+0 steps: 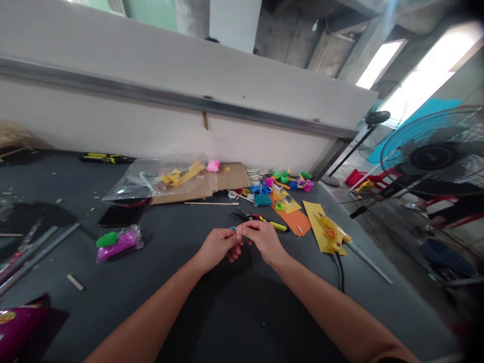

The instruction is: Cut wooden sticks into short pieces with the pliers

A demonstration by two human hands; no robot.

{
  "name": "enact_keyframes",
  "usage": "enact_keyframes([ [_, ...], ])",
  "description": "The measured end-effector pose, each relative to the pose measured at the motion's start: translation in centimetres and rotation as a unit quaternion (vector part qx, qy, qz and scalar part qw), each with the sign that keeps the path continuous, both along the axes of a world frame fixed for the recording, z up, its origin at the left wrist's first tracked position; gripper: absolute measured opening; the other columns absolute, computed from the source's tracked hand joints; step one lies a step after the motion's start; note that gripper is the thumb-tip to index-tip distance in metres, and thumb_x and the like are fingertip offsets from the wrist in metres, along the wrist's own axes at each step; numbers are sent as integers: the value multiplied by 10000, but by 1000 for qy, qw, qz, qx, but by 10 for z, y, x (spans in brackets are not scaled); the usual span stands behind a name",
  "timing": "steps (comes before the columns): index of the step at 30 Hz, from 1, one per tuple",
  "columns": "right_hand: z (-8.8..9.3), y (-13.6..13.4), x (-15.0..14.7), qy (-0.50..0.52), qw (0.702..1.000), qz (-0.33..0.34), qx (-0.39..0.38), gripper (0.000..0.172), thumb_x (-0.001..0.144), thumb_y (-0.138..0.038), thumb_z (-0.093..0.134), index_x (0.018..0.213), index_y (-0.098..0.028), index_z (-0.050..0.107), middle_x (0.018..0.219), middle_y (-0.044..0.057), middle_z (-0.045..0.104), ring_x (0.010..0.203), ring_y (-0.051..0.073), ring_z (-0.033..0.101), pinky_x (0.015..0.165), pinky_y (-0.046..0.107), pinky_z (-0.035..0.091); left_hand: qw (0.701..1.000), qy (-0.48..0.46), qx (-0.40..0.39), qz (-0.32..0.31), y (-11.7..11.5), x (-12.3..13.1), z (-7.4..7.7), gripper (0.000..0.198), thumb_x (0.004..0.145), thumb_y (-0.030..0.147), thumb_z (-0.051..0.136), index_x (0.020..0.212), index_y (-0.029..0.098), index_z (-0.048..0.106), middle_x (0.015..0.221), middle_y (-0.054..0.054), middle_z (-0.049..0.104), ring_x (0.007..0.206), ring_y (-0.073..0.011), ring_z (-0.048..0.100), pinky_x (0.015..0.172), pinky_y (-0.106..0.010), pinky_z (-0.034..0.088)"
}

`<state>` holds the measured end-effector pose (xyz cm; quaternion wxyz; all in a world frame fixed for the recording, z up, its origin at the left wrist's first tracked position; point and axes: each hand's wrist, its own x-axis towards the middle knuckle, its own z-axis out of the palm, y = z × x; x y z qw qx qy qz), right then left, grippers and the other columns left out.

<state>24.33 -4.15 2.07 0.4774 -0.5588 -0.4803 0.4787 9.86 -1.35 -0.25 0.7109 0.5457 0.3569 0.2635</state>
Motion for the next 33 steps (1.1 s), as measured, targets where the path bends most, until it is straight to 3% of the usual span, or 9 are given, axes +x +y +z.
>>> enact_keyframes([
  [6,-3,4,5,120,991,-33,-55,196,613,-344,689,710,-174,690,606,11,630,526,121,522,461,222,319,992,-101,-72,-36,-1,-6,7,411,770,497,530,805,97,617,640,-48,609,502,-105,559,426,-209,431],
  [11,-2,2,4,114,991,-45,-56,194,620,-347,690,717,-179,695,627,16,638,565,136,553,469,216,323,990,-114,-72,-45,0,-8,7,375,767,471,539,798,103,608,665,-61,618,525,-121,570,416,-206,420],
  [19,-5,3,0,40,998,-48,-6,222,639,-365,658,734,-170,706,648,22,638,498,106,466,447,227,326,995,64,72,13,3,-2,1,316,748,448,539,737,139,605,515,26,527,419,-70,462,368,-163,307],
  [25,-10,6,3,17,999,-33,7,213,636,-360,662,720,-167,692,620,13,612,486,92,433,440,220,324,975,127,183,-16,10,-8,-1,321,787,428,474,697,162,627,477,34,522,413,-81,428,427,-186,304],
  [29,-12,10,8,19,998,-56,12,227,629,-357,672,746,-164,694,618,10,593,492,92,431,429,215,324,937,173,302,30,14,-17,2,295,806,410,469,714,200,656,571,14,590,533,-117,496,523,-212,334],
  [33,-14,14,15,-25,997,-70,12,231,647,-381,656,754,-179,692,563,-5,559,480,104,438,400,213,306,868,215,434,108,19,-24,2,291,718,414,613,943,233,648,862,-32,645,824,-199,536,742,-291,385],
])
